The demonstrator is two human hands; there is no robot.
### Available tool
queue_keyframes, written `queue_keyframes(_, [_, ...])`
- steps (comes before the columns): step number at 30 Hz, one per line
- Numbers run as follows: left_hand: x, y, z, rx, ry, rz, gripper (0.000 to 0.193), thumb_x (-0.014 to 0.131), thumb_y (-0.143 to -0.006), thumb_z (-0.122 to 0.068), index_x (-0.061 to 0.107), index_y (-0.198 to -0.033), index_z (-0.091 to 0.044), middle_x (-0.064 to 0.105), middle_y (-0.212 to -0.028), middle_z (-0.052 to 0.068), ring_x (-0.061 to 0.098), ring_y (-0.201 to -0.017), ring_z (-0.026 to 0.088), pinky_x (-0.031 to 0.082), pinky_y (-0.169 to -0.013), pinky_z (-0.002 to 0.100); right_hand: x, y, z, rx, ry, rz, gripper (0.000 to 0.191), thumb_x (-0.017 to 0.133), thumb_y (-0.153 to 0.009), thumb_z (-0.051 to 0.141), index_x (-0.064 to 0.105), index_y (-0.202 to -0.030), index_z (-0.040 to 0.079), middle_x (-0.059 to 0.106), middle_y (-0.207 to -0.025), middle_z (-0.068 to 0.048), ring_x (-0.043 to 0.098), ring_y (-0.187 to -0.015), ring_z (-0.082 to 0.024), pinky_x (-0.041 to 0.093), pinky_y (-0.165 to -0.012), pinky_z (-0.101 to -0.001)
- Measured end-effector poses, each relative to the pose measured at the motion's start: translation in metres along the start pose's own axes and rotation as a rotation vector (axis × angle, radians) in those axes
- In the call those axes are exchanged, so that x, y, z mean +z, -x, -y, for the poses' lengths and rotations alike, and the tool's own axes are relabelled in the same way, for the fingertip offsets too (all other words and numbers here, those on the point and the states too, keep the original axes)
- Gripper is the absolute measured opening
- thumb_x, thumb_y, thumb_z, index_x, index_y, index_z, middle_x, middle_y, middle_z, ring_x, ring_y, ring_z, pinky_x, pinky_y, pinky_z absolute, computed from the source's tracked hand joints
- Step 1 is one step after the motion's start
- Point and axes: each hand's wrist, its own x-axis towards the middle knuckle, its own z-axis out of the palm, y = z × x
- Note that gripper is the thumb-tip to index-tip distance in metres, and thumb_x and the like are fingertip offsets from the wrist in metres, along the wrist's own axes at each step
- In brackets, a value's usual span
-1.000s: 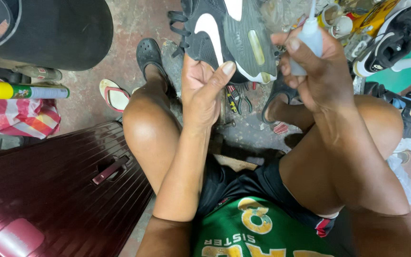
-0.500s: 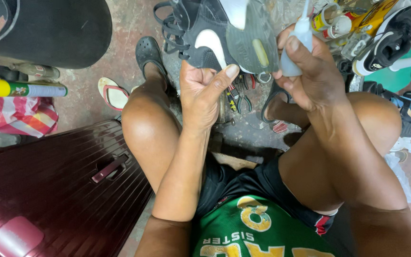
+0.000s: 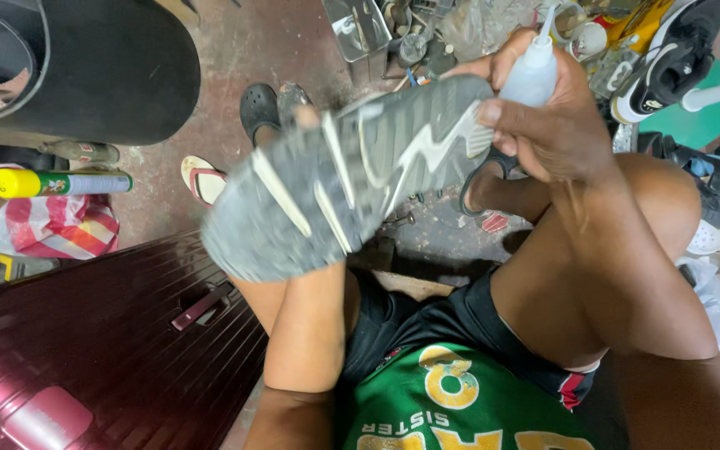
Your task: The person sits holding a sneaker on their lap and squeezes glue from a small plastic bottle onto the sole, tracing the sole edge and grooves. They rotate the shoe to reach different sides and continue applying glue along the sole and midsole areas.
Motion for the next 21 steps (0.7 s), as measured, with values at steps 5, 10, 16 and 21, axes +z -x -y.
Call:
queue_keyframes(5, [0.011, 0.008, 0.007, -0.157, 0.041, -0.03, 0.044, 0.06, -0.101, -0.027, 0.061, -0.133, 0.003, 0.064, -0.129, 0.019, 0.064, -0.117, 0.029, 0.053, -0.102, 0.045, -0.014, 0.006, 0.012, -0.04, 0.197, -0.001, 0.025, 0.077, -0.095, -0.004, 0.055, -0.103, 0.003, 0.071, -0.122, -0.025, 0.056, -0.056, -0.006, 0.048, -0.052, -0.0169])
queue_keyframes(10, [0.022, 0.003, 0.01, -0.204, 0.082, -0.033, 0.052, 0.056, -0.1, -0.039, 0.061, -0.133, 0.002, 0.065, -0.129, 0.018, 0.065, -0.116, 0.03, 0.054, -0.1, 0.047, -0.015, 0.017, 0.01, -0.056, 0.231, -0.053, 0.023, 0.077, -0.097, -0.003, 0.056, -0.104, 0.002, 0.07, -0.118, -0.02, 0.057, -0.058, -0.007, 0.048, -0.052, -0.0184])
queue_keyframes(16, [0.03, -0.019, 0.024, -0.293, 0.202, 0.097, 0.063, 0.052, -0.099, -0.052, 0.061, -0.133, 0.001, 0.066, -0.129, 0.017, 0.066, -0.115, 0.031, 0.056, -0.097, 0.049, -0.005, 0.019, 0.016, -0.108, 0.164, -0.1, 0.022, 0.075, -0.104, 0.008, 0.057, -0.113, 0.0, 0.066, -0.113, -0.016, 0.062, -0.071, -0.013, 0.048, -0.053, -0.0208])
queue_keyframes(21, [0.004, -0.023, 0.035, -0.205, 0.171, -0.069, 0.07, 0.051, -0.1, -0.059, 0.062, -0.132, 0.002, 0.067, -0.127, 0.017, 0.067, -0.112, 0.031, 0.056, -0.095, 0.047, 0.006, 0.016, 0.023, -0.141, 0.116, -0.095, 0.033, 0.072, -0.1, 0.021, 0.051, -0.117, 0.002, 0.062, -0.11, -0.016, 0.06, -0.067, -0.016, 0.044, -0.047, -0.0204])
